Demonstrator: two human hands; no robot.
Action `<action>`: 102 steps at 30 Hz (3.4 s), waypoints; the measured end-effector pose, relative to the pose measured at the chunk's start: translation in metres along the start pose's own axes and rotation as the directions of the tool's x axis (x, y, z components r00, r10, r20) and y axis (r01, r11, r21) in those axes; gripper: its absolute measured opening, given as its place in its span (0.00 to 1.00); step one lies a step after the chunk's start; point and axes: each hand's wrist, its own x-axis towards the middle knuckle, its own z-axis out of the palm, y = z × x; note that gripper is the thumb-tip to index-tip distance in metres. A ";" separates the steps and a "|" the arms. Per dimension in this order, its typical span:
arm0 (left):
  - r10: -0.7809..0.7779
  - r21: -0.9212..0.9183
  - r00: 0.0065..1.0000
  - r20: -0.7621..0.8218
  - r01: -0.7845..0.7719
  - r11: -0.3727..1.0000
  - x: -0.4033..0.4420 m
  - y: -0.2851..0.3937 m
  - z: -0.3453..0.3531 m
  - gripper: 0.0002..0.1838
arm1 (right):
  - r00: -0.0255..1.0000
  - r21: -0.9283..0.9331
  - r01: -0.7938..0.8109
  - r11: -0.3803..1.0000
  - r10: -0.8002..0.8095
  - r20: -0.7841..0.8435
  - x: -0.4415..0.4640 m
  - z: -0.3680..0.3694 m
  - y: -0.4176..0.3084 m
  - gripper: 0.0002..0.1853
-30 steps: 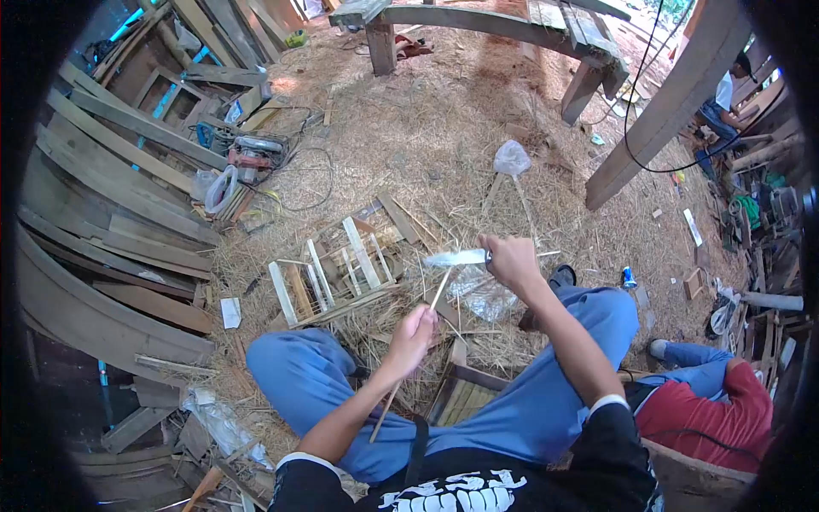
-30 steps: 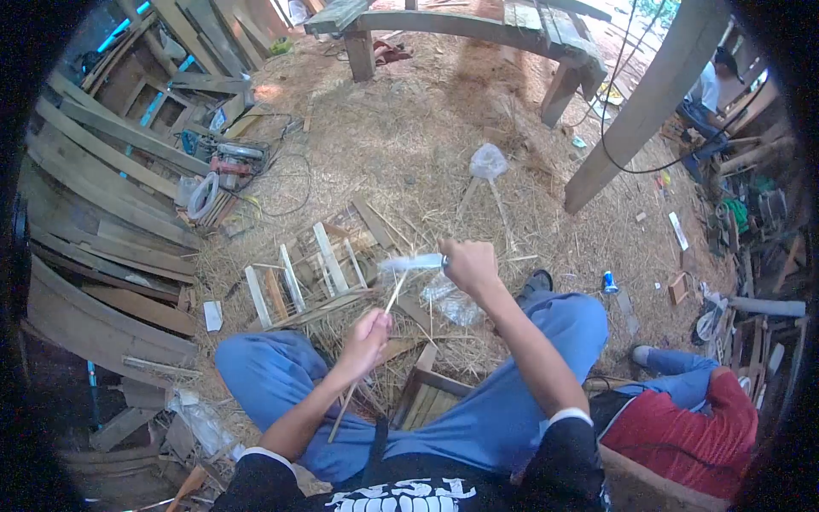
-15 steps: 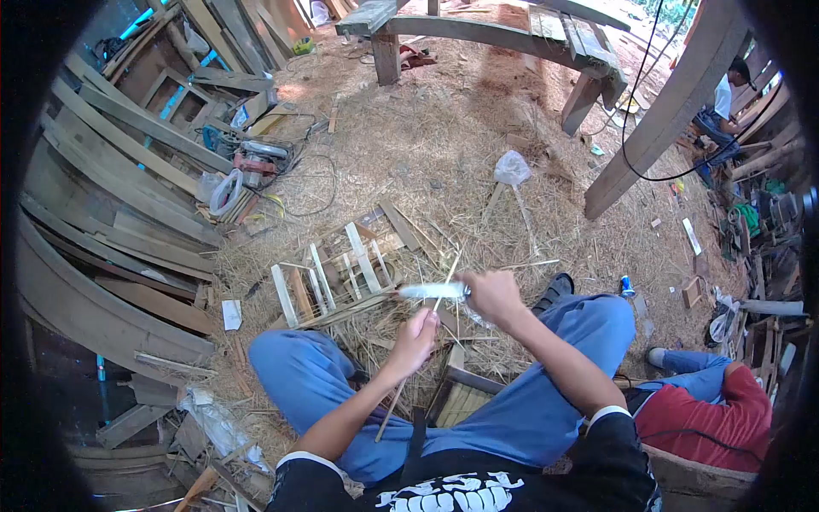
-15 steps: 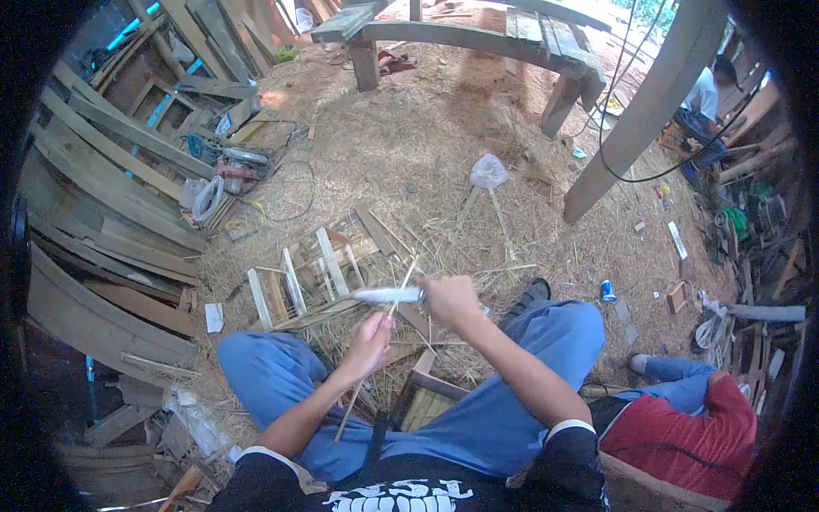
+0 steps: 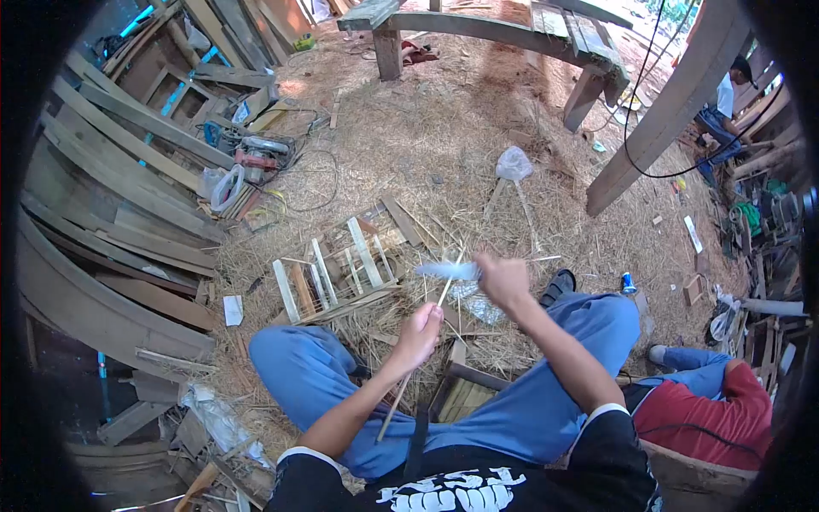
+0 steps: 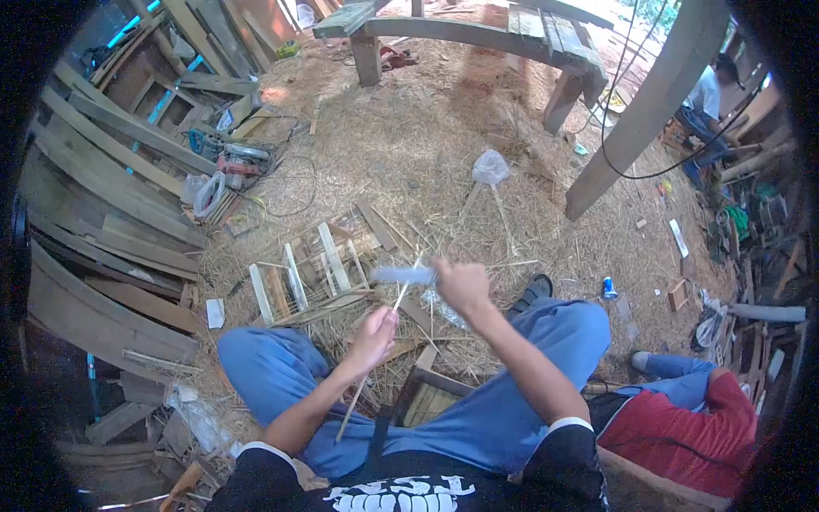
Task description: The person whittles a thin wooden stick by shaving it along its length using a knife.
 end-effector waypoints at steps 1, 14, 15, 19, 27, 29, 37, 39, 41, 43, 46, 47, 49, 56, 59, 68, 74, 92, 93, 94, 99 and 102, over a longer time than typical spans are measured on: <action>-0.034 -0.043 0.999 0.008 0.035 0.998 -0.001 0.002 0.000 0.14 | 0.998 -0.014 0.056 0.998 -0.056 0.002 -0.006 -0.003 -0.007 0.09; 0.006 -0.094 1.000 0.009 -0.006 0.996 0.009 -0.004 -0.012 0.14 | 1.000 0.018 -0.023 1.000 0.023 0.019 0.016 -0.006 0.018 0.09; -0.037 -0.121 0.999 0.007 0.037 0.992 0.005 0.003 -0.010 0.15 | 0.999 0.003 0.014 1.000 -0.014 0.029 0.007 -0.011 0.000 0.08; -0.025 -0.073 0.999 0.029 0.027 0.997 0.005 0.002 -0.009 0.15 | 0.995 -0.044 -0.050 0.998 0.054 0.079 0.012 -0.007 0.026 0.09; -0.041 -0.020 0.998 0.041 0.042 0.999 -0.004 0.011 -0.008 0.14 | 0.980 0.033 -0.184 0.982 0.181 0.088 0.015 0.001 0.042 0.15; -0.080 -0.124 0.995 0.060 0.087 0.989 -0.009 0.015 -0.014 0.15 | 0.958 0.017 -0.280 0.960 0.278 0.064 0.020 0.008 0.055 0.15; -0.038 -0.316 0.997 0.066 0.056 0.947 -0.004 0.039 -0.021 0.14 | 0.946 0.043 -0.290 0.956 0.280 0.165 0.005 -0.024 0.013 0.09; -0.038 -0.340 0.997 0.059 0.056 0.939 -0.007 0.038 -0.024 0.14 | 0.905 0.032 -0.404 0.914 0.394 0.160 0.013 -0.025 0.029 0.08; -0.052 -0.360 0.998 0.031 0.059 0.931 -0.006 0.039 -0.026 0.14 | 0.913 0.124 -0.404 0.906 0.393 0.110 0.009 -0.033 0.030 0.10; -0.067 -0.411 0.997 0.030 0.074 0.909 -0.003 0.038 -0.028 0.14 | 0.910 0.197 -0.414 0.889 0.397 0.119 0.006 -0.042 0.029 0.13; -0.076 -0.436 0.997 0.029 0.081 0.896 -0.001 0.045 -0.028 0.13 | 0.911 0.335 -0.412 0.847 0.371 0.183 0.009 -0.043 0.022 0.16; -0.077 -0.436 0.997 0.029 0.082 0.896 -0.001 0.046 -0.029 0.12 | 0.923 0.408 -0.384 0.828 0.342 0.176 0.010 -0.040 0.020 0.16; -0.081 -0.437 0.996 0.034 0.088 0.895 0.003 0.044 -0.028 0.12 | 0.927 0.502 -0.375 0.780 0.310 0.211 0.014 -0.048 0.010 0.19; -0.089 -0.350 0.987 0.135 0.132 0.927 0.007 0.049 -0.008 0.10 | 0.951 0.763 -0.244 0.599 -0.004 0.308 0.013 -0.055 -0.022 0.19; -0.112 -0.301 0.966 0.233 0.181 0.936 0.008 0.045 0.002 0.10 | 0.974 0.839 -0.182 0.513 -0.024 0.226 0.009 -0.061 -0.031 0.21; -0.159 -0.281 0.950 0.268 0.235 0.931 0.005 0.041 -0.007 0.13 | 0.955 0.861 -0.287 0.420 0.188 0.227 0.021 -0.066 -0.018 0.19; -0.082 -0.302 0.983 0.161 0.129 0.944 0.000 0.039 -0.004 0.21 | 0.947 0.721 -0.321 0.614 0.211 0.241 0.008 -0.054 -0.015 0.22; -0.035 -0.418 0.997 0.063 0.058 0.907 0.004 0.050 -0.016 0.15 | 0.991 0.690 0.043 0.722 -0.120 0.064 -0.008 -0.046 -0.046 0.18; -0.041 -0.404 0.998 0.057 0.060 0.913 0.004 0.051 -0.016 0.14 | 0.993 0.691 0.070 0.720 -0.114 0.018 -0.008 -0.043 -0.046 0.17; -0.047 -0.391 0.998 0.050 0.063 0.918 0.004 0.051 -0.016 0.14 | 0.994 0.691 0.098 0.716 -0.108 -0.029 -0.009 -0.041 -0.047 0.15; -0.028 -0.432 0.997 0.070 0.056 0.900 0.002 0.053 -0.013 0.12 | 0.989 0.674 0.120 0.729 -0.144 -0.021 -0.007 -0.046 -0.044 0.14; -0.049 -0.427 0.996 0.070 0.074 0.901 0.004 0.052 -0.017 0.11 | 0.988 0.665 0.137 0.734 -0.147 -0.041 -0.006 -0.047 -0.044 0.14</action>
